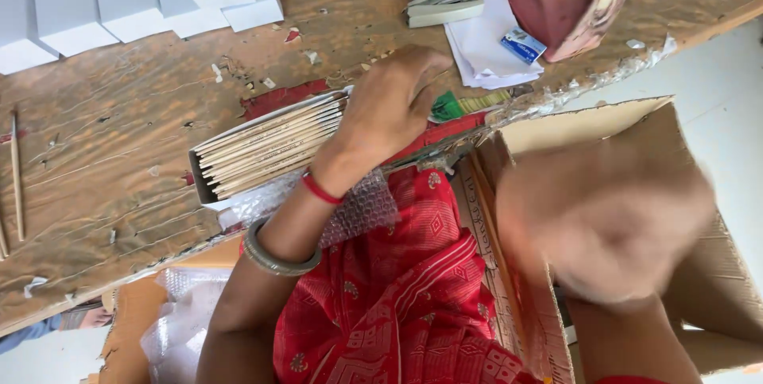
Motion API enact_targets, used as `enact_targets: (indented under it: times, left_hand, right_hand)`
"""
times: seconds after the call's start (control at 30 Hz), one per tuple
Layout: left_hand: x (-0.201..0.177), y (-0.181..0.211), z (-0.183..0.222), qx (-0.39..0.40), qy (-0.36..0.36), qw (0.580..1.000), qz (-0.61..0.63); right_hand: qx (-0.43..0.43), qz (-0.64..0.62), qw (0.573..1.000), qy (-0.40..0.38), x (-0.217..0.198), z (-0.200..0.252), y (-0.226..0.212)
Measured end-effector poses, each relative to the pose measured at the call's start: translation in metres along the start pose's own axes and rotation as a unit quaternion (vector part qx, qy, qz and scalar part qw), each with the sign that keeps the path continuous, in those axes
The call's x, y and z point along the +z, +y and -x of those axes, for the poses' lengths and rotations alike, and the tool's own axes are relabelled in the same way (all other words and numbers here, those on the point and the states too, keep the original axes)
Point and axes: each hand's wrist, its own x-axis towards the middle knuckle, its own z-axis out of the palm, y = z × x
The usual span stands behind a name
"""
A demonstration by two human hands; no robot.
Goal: The person organizes paintbrushes into bundles and places them into cardboard boxes.
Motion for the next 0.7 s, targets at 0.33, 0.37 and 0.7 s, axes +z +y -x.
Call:
enact_targets:
  times: [0.33, 0.37, 0.7]
  left_hand:
    - [0.08, -0.047, -0.023, -0.165, 0.024, 0.976, -0.138]
    - [0.08, -0.047, -0.023, -0.184, 0.016, 0.972, -0.142]
    - [0.135, -0.061, -0.052, -0.101, -0.017, 0.981, -0.166]
  right_hand:
    - [0.218, 0.318, 0.909, -0.16, -0.07, -0.021, 0.22]
    - [0.218, 0.329, 0.902, -0.173, -0.069, -0.019, 0.223]
    - [0.372, 0.06, 0.926, -0.027, -0.112, -0.017, 0.299]
